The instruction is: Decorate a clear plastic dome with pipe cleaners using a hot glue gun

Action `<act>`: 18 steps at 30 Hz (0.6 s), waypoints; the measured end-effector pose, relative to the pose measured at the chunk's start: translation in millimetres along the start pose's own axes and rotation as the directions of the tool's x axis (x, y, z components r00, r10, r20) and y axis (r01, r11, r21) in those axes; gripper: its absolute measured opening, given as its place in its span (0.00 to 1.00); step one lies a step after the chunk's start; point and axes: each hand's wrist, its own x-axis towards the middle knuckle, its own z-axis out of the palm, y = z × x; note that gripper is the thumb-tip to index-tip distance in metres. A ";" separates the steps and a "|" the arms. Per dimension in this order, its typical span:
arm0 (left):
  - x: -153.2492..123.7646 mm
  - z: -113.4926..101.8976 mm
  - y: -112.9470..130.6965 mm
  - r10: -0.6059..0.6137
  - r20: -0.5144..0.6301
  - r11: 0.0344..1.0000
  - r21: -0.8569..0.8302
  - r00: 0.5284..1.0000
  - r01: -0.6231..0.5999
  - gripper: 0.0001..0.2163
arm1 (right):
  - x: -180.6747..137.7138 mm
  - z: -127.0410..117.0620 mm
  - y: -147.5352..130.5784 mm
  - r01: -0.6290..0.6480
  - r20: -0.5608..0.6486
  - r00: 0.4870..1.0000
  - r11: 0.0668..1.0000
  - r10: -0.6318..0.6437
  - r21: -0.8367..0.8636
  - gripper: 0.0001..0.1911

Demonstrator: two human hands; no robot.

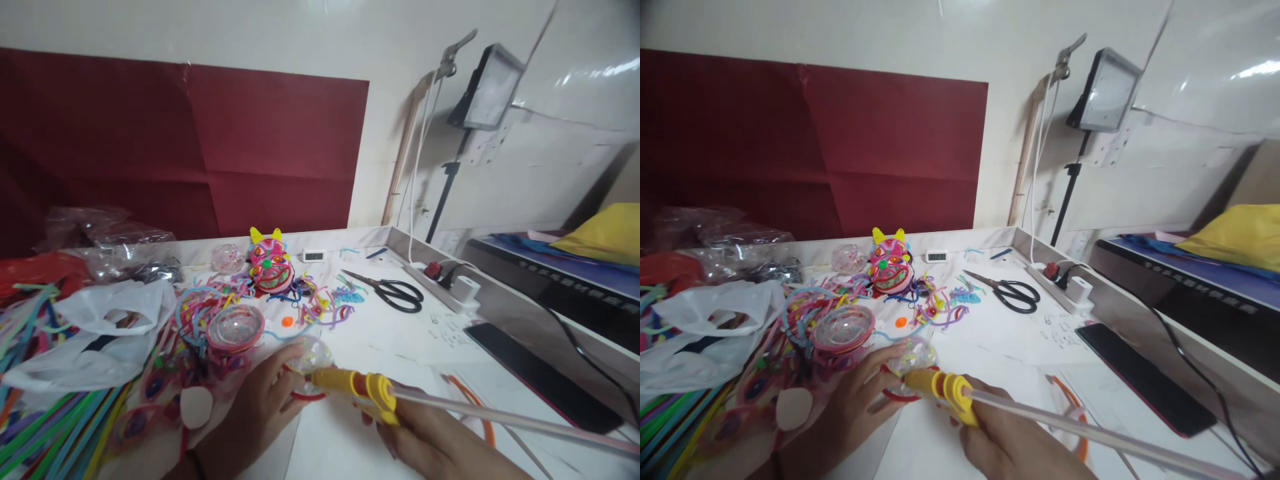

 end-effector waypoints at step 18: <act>-0.5 0.3 -3.3 0.059 0.005 0.996 0.068 0.998 -0.059 0.04 | -2.1 -2.6 5.0 -0.037 0.019 0.999 0.999 0.037 0.013 0.18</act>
